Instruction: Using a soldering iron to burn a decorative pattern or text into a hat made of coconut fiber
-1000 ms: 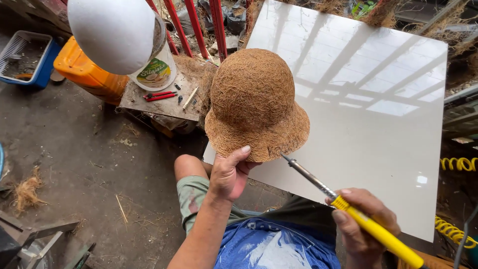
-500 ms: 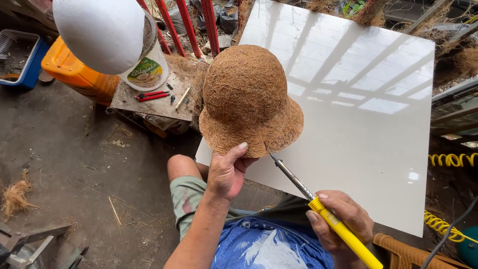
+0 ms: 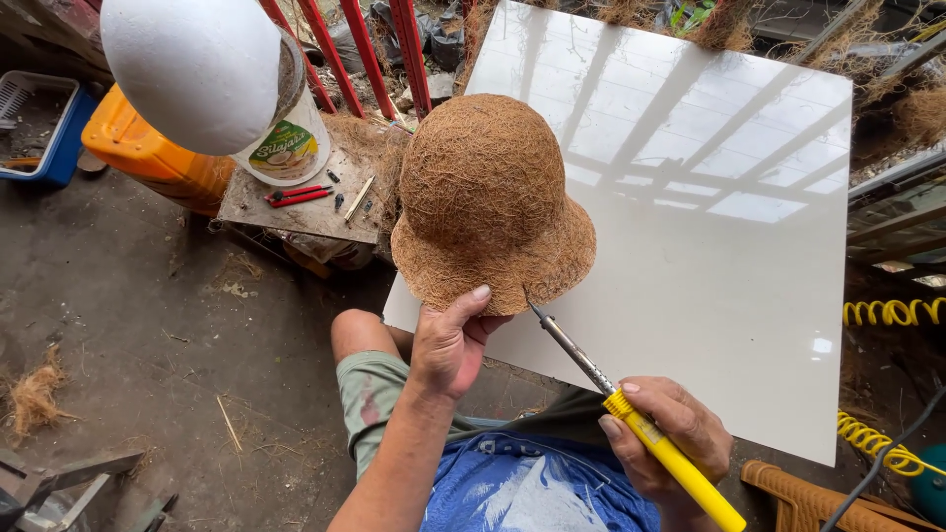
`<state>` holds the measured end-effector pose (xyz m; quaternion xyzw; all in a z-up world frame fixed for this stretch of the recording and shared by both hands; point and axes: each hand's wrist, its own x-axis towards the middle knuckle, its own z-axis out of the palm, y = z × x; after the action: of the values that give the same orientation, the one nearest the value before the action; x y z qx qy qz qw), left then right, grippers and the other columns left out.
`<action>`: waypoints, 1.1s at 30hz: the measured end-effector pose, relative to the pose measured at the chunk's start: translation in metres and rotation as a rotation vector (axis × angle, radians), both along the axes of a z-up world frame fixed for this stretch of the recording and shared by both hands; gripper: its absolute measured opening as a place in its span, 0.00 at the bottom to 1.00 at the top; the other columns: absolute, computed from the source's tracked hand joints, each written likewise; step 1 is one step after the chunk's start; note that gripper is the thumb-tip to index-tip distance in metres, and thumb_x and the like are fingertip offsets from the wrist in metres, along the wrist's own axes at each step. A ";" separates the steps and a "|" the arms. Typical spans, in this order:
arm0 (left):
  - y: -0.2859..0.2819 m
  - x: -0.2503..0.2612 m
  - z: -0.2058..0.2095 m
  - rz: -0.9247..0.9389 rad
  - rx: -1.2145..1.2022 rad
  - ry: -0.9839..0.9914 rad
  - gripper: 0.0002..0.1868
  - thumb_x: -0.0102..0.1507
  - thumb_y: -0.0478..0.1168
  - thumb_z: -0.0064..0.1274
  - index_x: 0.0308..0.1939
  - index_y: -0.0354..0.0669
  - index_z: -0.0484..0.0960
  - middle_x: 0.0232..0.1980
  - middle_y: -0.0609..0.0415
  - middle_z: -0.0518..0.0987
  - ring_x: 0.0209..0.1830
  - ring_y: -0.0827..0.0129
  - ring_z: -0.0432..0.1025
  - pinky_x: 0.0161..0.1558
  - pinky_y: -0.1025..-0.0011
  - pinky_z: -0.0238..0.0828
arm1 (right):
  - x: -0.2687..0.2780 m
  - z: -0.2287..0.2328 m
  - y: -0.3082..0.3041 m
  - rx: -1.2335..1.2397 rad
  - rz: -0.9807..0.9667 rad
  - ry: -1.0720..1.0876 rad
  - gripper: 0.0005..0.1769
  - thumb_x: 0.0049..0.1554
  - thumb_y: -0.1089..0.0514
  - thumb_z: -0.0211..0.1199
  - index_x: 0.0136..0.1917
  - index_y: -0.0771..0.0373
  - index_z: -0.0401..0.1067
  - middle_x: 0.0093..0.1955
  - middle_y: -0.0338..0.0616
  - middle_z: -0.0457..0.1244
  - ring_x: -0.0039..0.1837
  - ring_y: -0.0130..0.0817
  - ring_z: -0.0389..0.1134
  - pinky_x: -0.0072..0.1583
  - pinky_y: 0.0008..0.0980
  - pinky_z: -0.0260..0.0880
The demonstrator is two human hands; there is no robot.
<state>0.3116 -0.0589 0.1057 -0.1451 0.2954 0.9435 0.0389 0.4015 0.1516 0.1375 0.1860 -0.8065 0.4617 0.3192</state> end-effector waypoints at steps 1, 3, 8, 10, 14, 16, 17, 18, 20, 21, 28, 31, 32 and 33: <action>0.000 0.000 -0.001 0.000 0.000 0.001 0.36 0.58 0.27 0.51 0.71 0.47 0.64 0.61 0.46 0.76 0.56 0.53 0.74 0.46 0.56 0.80 | 0.000 0.000 -0.001 0.000 0.000 0.001 0.14 0.50 0.62 0.67 0.49 0.66 0.70 0.38 0.49 0.67 0.39 0.37 0.72 0.46 0.26 0.77; 0.001 0.000 -0.003 0.003 0.018 0.012 0.36 0.58 0.26 0.51 0.70 0.46 0.63 0.62 0.46 0.75 0.57 0.51 0.72 0.47 0.55 0.79 | 0.000 0.000 -0.002 -0.013 0.001 -0.004 0.14 0.49 0.62 0.68 0.48 0.65 0.70 0.38 0.48 0.67 0.39 0.37 0.72 0.46 0.26 0.77; 0.000 0.001 -0.003 0.003 0.018 0.003 0.36 0.58 0.27 0.51 0.71 0.48 0.63 0.61 0.47 0.76 0.56 0.53 0.73 0.46 0.56 0.80 | -0.001 0.003 -0.003 0.036 0.016 0.025 0.13 0.50 0.62 0.67 0.48 0.66 0.70 0.36 0.50 0.66 0.38 0.38 0.71 0.45 0.27 0.76; 0.000 0.001 -0.004 0.003 0.025 0.005 0.36 0.58 0.27 0.51 0.71 0.48 0.63 0.62 0.47 0.75 0.56 0.53 0.73 0.46 0.56 0.80 | -0.001 0.004 -0.004 0.047 0.025 0.023 0.13 0.50 0.62 0.67 0.48 0.66 0.69 0.37 0.51 0.66 0.38 0.38 0.71 0.45 0.27 0.76; 0.000 0.001 -0.007 0.008 0.048 0.002 0.35 0.58 0.26 0.51 0.70 0.48 0.64 0.61 0.47 0.76 0.56 0.53 0.73 0.47 0.55 0.79 | -0.001 0.005 -0.005 0.052 0.032 0.036 0.13 0.50 0.62 0.67 0.48 0.66 0.70 0.37 0.51 0.67 0.38 0.38 0.72 0.45 0.27 0.77; 0.000 0.001 -0.008 0.007 0.052 0.001 0.35 0.59 0.26 0.50 0.70 0.48 0.65 0.62 0.47 0.76 0.57 0.53 0.73 0.48 0.55 0.79 | -0.002 0.006 -0.006 0.051 0.029 0.038 0.12 0.50 0.63 0.66 0.48 0.66 0.70 0.38 0.51 0.67 0.39 0.38 0.72 0.45 0.27 0.77; 0.000 0.002 -0.009 0.005 0.050 -0.007 0.35 0.58 0.27 0.51 0.70 0.48 0.64 0.62 0.47 0.75 0.57 0.53 0.72 0.48 0.55 0.79 | -0.002 0.006 -0.006 0.048 0.025 0.038 0.12 0.50 0.63 0.67 0.48 0.66 0.70 0.37 0.51 0.67 0.38 0.38 0.72 0.44 0.27 0.77; 0.000 0.000 -0.009 0.004 0.048 -0.011 0.35 0.58 0.27 0.51 0.70 0.48 0.64 0.63 0.47 0.75 0.58 0.53 0.72 0.48 0.56 0.79 | -0.004 0.006 -0.007 0.043 0.022 0.043 0.12 0.49 0.63 0.67 0.47 0.67 0.70 0.36 0.50 0.66 0.37 0.38 0.71 0.44 0.26 0.76; 0.002 -0.004 -0.016 0.005 0.029 -0.057 0.34 0.58 0.27 0.52 0.68 0.47 0.66 0.62 0.47 0.76 0.57 0.54 0.72 0.48 0.56 0.78 | 0.001 -0.001 -0.001 -0.027 0.015 -0.007 0.13 0.50 0.62 0.66 0.48 0.66 0.70 0.38 0.49 0.67 0.39 0.38 0.72 0.46 0.27 0.77; 0.003 -0.005 -0.020 0.006 0.010 -0.106 0.33 0.57 0.28 0.52 0.67 0.46 0.68 0.61 0.47 0.77 0.57 0.54 0.72 0.48 0.56 0.78 | 0.003 -0.004 0.002 -0.097 0.008 -0.060 0.14 0.50 0.61 0.66 0.49 0.65 0.69 0.41 0.48 0.68 0.42 0.39 0.73 0.49 0.29 0.78; 0.007 -0.003 -0.033 -0.044 -0.128 -0.285 0.28 0.53 0.32 0.57 0.58 0.40 0.69 0.61 0.45 0.78 0.56 0.55 0.72 0.50 0.58 0.75 | -0.019 -0.025 0.023 -0.401 -0.160 -0.159 0.13 0.55 0.69 0.60 0.54 0.71 0.67 0.48 0.55 0.65 0.42 0.42 0.73 0.45 0.24 0.78; -0.005 0.010 -0.011 -0.282 -0.346 -0.279 0.17 0.62 0.37 0.53 0.48 0.25 0.74 0.46 0.37 0.81 0.45 0.51 0.79 0.45 0.64 0.79 | -0.031 -0.023 0.034 -0.589 -0.239 -0.211 0.12 0.56 0.65 0.57 0.54 0.66 0.67 0.47 0.49 0.60 0.41 0.44 0.70 0.44 0.34 0.78; -0.013 0.011 0.000 -0.483 -0.707 -0.294 0.19 0.63 0.45 0.48 0.50 0.32 0.70 0.44 0.41 0.83 0.39 0.59 0.81 0.39 0.68 0.80 | -0.036 -0.023 0.037 -0.651 -0.261 -0.237 0.13 0.57 0.63 0.57 0.56 0.64 0.66 0.44 0.50 0.61 0.42 0.42 0.69 0.46 0.34 0.78; -0.020 0.013 0.013 -0.682 -1.070 -0.302 0.21 0.65 0.52 0.44 0.51 0.38 0.65 0.43 0.46 0.85 0.34 0.66 0.82 0.34 0.73 0.80 | -0.041 -0.024 0.041 -0.714 -0.282 -0.263 0.14 0.59 0.60 0.57 0.58 0.63 0.64 0.41 0.51 0.62 0.42 0.40 0.68 0.48 0.34 0.77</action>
<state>0.3242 -0.0788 0.1183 -0.1736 0.7451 0.5700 0.2997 0.3609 0.1928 0.1137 -0.1096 -0.6471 0.6842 0.3179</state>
